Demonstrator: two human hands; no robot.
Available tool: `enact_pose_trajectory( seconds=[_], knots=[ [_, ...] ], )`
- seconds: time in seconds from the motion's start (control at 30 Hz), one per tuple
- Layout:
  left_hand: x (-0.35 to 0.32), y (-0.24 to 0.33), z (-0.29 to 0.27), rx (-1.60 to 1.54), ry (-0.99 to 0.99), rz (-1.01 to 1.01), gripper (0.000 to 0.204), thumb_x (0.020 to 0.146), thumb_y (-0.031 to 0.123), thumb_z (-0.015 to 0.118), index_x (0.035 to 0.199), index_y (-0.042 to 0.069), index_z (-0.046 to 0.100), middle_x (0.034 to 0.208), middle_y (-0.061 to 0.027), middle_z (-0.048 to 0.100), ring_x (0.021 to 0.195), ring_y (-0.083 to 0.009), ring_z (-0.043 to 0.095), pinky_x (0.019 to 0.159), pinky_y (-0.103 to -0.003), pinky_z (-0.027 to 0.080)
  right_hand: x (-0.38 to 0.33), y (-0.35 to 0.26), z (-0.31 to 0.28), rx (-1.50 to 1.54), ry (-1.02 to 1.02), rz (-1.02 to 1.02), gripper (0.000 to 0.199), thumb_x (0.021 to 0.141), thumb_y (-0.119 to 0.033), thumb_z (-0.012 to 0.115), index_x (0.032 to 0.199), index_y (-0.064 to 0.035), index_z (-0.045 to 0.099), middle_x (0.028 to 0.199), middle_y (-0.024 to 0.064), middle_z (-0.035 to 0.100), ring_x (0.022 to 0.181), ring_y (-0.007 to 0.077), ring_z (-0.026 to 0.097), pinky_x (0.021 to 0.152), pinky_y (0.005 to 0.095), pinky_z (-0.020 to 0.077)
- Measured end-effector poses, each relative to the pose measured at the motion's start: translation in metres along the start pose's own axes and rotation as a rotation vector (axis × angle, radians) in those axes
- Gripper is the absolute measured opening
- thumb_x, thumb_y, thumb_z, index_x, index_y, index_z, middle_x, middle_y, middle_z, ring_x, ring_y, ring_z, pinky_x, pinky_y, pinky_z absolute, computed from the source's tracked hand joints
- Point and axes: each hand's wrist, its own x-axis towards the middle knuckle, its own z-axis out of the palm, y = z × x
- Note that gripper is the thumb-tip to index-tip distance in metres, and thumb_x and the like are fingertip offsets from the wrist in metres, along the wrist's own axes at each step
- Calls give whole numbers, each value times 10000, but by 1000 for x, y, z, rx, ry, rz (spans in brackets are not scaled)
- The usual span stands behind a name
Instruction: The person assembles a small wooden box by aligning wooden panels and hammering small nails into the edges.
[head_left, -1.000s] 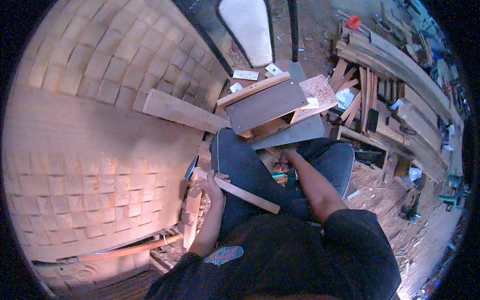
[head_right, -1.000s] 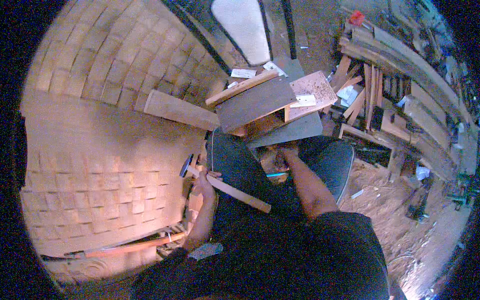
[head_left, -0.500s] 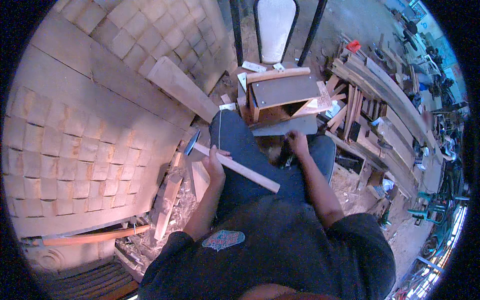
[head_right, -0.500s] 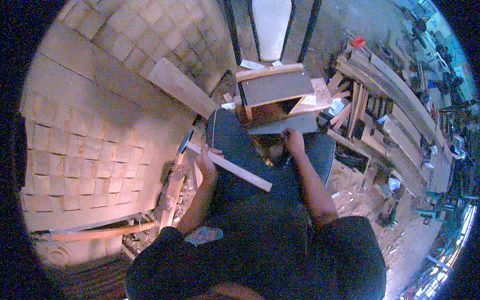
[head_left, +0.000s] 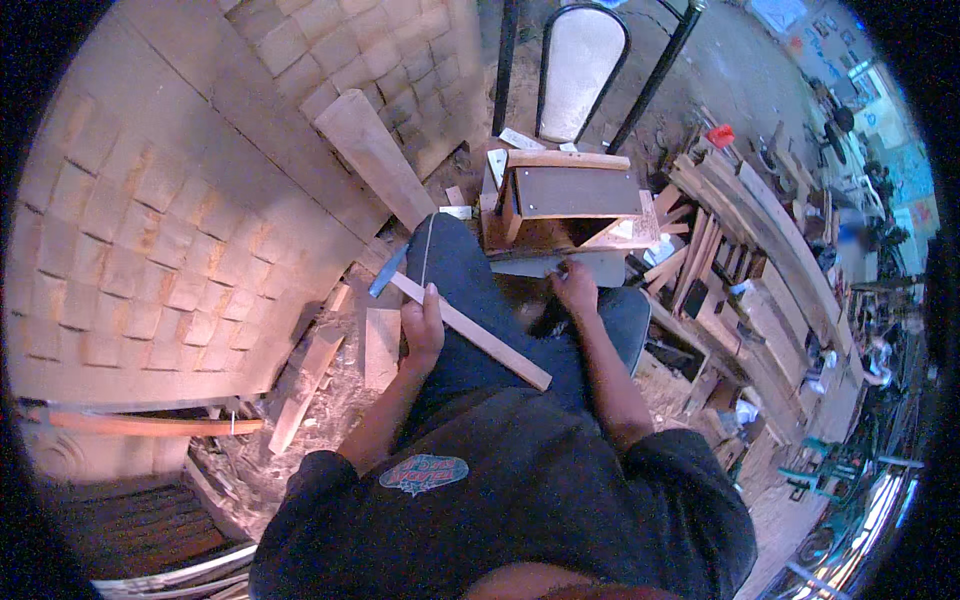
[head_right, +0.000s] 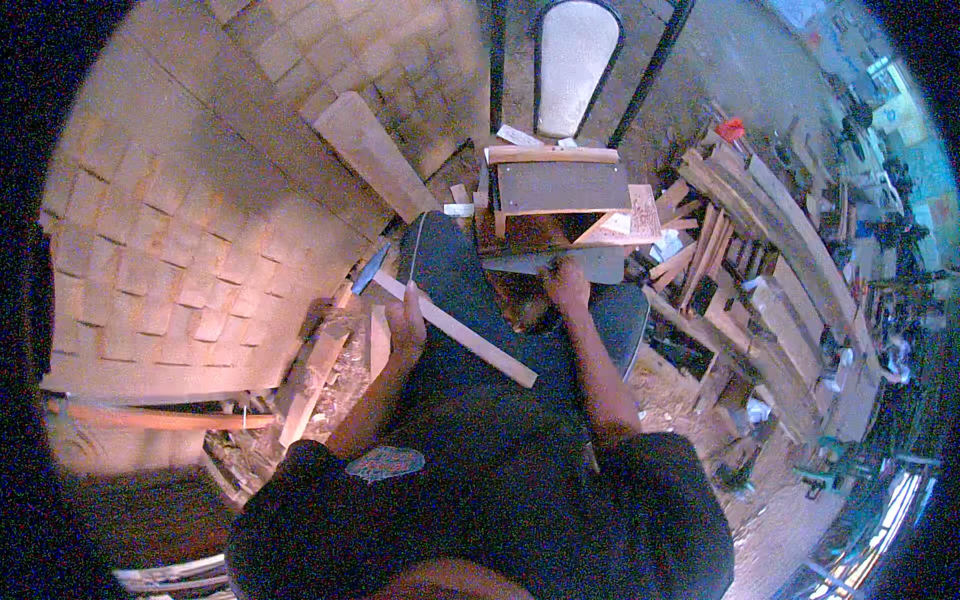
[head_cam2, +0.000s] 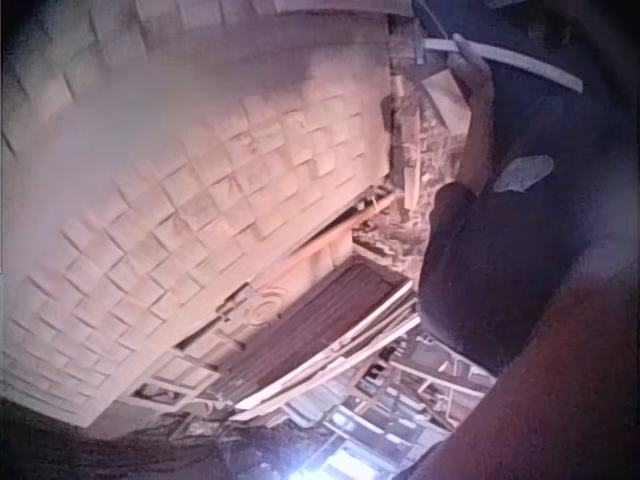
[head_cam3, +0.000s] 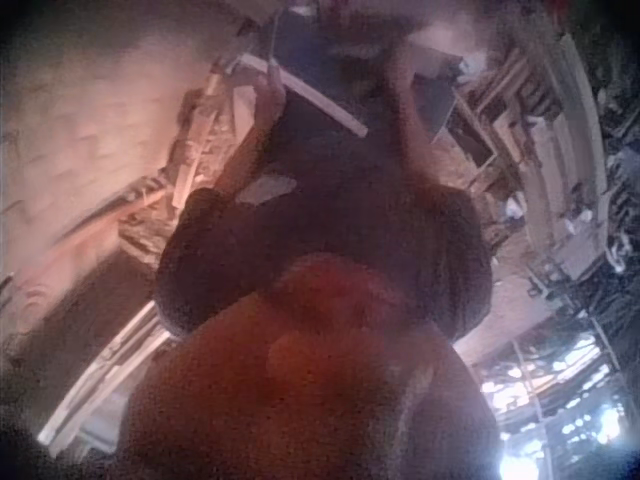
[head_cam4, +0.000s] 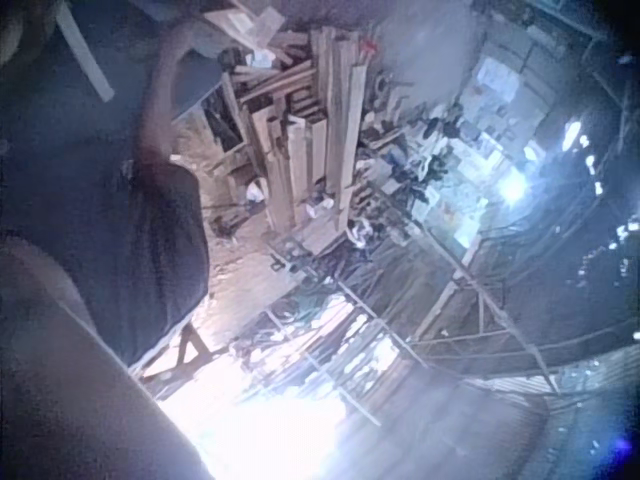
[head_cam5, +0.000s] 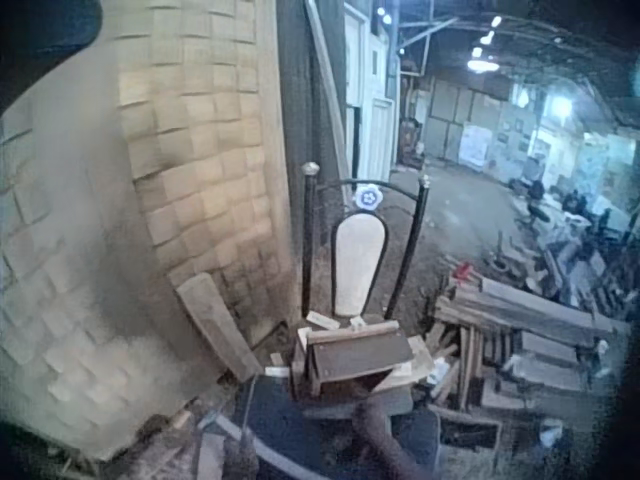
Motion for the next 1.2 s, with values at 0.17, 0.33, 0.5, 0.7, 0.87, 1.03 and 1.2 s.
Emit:
enact_pose_trajectory(
  seconds=[0.17,0.33,0.5,0.7,0.87,1.03,1.2],
  knots=[
    [-21,35,32,-131,-54,46,411,1012,203,575,639,34,543,566,8,508,542,-86,481,518,-316,387,-106,-84,-77,847,-553,-504,414,979,-256,639,1316,-37,539,1016,29,631,805,145,614,757,295,527],
    [-18,92,61,222,-425,215,448,970,282,650,620,8,591,520,-86,570,502,-173,574,497,-377,424,-153,-96,-124,1234,-684,32,408,973,-157,638,1333,-51,478,783,-2,541,601,85,514,536,243,446],
    [25,86,55,362,-389,224,519,810,435,790,1123,46,651,982,-163,700,940,-293,697,785,-459,527,-155,-66,-126,1529,-624,272,374,988,-186,577,1327,-48,498,688,-4,479,535,103,482,450,248,416],
    [115,57,94,201,-407,590,1308,661,487,887,1569,38,59,1578,-249,220,1455,-409,271,1208,-464,221,-142,-51,-119,1685,-590,496,423,996,-223,525,1375,-36,499,733,-10,478,516,79,426,438,213,385],
    [147,35,140,134,-426,710,1383,626,499,906,1575,34,14,1595,-263,186,1471,-402,255,1207,-457,239,-90,-60,-108,1963,-661,591,420,1036,-267,496,1379,-23,497,750,-5,466,539,77,413,439,211,376],
    [160,15,150,131,-400,758,1435,568,607,902,1553,-33,77,1571,-282,243,1464,-405,282,1197,-458,269,-69,-81,-115,2096,-635,673,442,1040,-284,501,1391,-16,479,735,-12,429,529,76,385,428,219,355],
    [166,7,153,146,-399,801,1436,554,650,888,1538,-54,114,1542,-285,291,1443,-408,325,1190,-456,288,-71,-90,-135,1989,-766,471,488,1024,-232,511,1448,-13,413,711,-15,389,504,78,366,420,223,350]
  ],
)
